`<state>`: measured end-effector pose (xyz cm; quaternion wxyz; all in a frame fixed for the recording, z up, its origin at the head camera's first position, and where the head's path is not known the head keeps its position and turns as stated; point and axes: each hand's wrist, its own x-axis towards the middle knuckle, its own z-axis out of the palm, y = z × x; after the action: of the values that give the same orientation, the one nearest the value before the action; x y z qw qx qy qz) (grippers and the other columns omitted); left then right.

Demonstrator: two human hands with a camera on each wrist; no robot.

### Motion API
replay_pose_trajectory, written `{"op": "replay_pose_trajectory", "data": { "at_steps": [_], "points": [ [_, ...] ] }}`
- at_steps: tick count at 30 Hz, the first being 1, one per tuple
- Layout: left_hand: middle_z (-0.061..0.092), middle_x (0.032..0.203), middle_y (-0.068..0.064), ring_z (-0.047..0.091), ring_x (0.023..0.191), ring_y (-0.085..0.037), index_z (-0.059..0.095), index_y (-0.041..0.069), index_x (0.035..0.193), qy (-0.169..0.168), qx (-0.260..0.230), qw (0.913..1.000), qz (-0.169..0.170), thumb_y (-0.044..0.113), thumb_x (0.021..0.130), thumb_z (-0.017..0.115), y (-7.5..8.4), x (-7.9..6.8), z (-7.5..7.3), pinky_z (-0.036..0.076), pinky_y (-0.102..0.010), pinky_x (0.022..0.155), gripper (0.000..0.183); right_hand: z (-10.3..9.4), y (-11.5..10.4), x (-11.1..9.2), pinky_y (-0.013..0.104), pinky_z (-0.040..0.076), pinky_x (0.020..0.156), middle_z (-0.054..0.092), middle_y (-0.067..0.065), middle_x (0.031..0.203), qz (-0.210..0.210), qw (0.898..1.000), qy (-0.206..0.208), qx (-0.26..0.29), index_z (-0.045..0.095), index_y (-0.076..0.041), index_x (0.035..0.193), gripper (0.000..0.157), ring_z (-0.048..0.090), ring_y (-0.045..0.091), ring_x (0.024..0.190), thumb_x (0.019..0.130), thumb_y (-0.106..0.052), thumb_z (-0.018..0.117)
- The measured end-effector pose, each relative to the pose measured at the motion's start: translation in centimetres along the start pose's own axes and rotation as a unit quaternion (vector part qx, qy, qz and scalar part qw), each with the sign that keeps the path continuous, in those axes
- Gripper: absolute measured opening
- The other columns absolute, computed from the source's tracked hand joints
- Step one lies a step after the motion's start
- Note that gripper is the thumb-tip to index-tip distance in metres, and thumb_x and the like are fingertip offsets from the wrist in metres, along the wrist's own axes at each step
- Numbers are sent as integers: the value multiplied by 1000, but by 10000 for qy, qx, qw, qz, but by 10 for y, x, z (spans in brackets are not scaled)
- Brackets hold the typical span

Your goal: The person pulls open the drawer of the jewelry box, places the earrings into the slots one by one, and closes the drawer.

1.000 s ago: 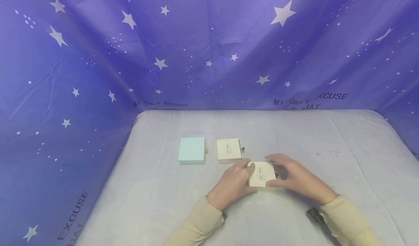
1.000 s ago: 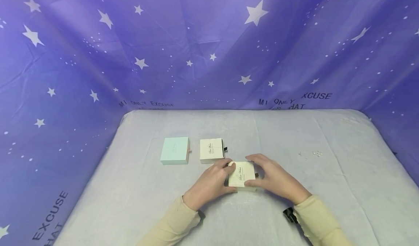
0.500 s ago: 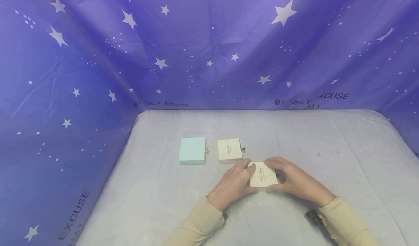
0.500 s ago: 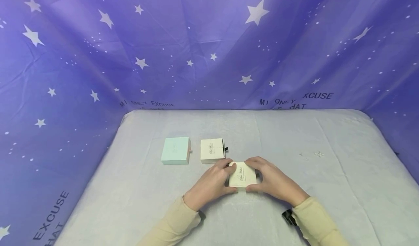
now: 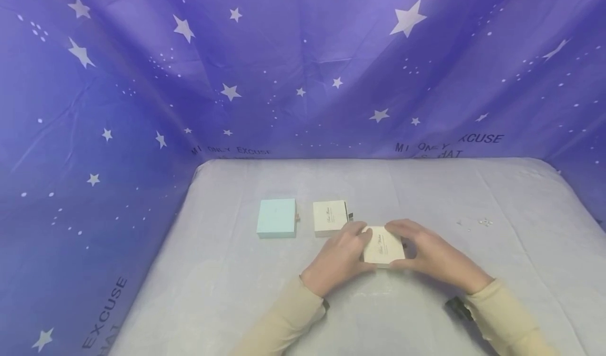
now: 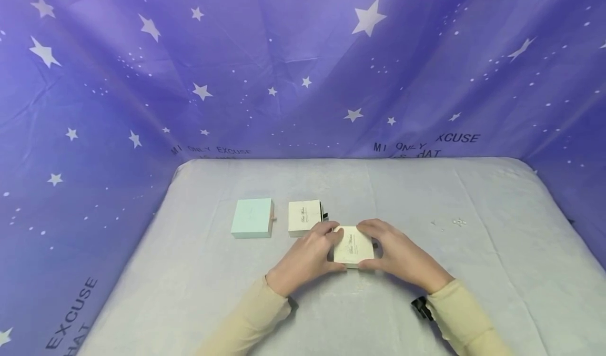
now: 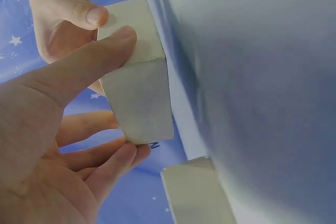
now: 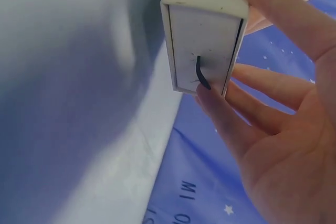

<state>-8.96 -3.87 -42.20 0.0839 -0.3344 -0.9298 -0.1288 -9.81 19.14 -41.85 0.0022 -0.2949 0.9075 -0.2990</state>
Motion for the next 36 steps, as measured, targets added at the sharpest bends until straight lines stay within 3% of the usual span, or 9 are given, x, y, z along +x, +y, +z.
{"op": "replay_pose_trajectory", "data": {
  "at_steps": [8,16,23,36],
  "points": [
    [57,138,-13,54,129,-22,60,4,133,-117,-30,9999,-90,45,80,80,2,20,-8,46,-29,109,70,-22,2,7,61,42,105,54,26,138,119,9999,-28,-73,54,7,134,79,52,45,126,72,-28,88],
    [55,141,-12,53,130,-22,59,6,136,-251,-25,9995,-201,45,80,79,0,39,-5,48,-31,107,71,-34,7,15,64,42,104,52,29,138,137,9997,-12,-178,54,8,132,76,50,48,126,73,-24,87],
    [56,141,-12,53,131,-22,58,6,136,-354,27,9991,-239,46,78,81,-5,54,3,45,-30,111,75,-34,17,22,63,41,105,52,31,137,307,9994,-70,-154,53,12,132,75,50,50,125,72,-16,87],
    [57,140,-12,54,129,-22,59,5,136,-543,16,9979,-366,44,77,82,-9,68,14,44,-28,110,74,-29,37,30,64,37,108,49,31,139,393,9988,-274,-26,56,10,130,70,46,51,129,74,-20,85]
  ]
}}
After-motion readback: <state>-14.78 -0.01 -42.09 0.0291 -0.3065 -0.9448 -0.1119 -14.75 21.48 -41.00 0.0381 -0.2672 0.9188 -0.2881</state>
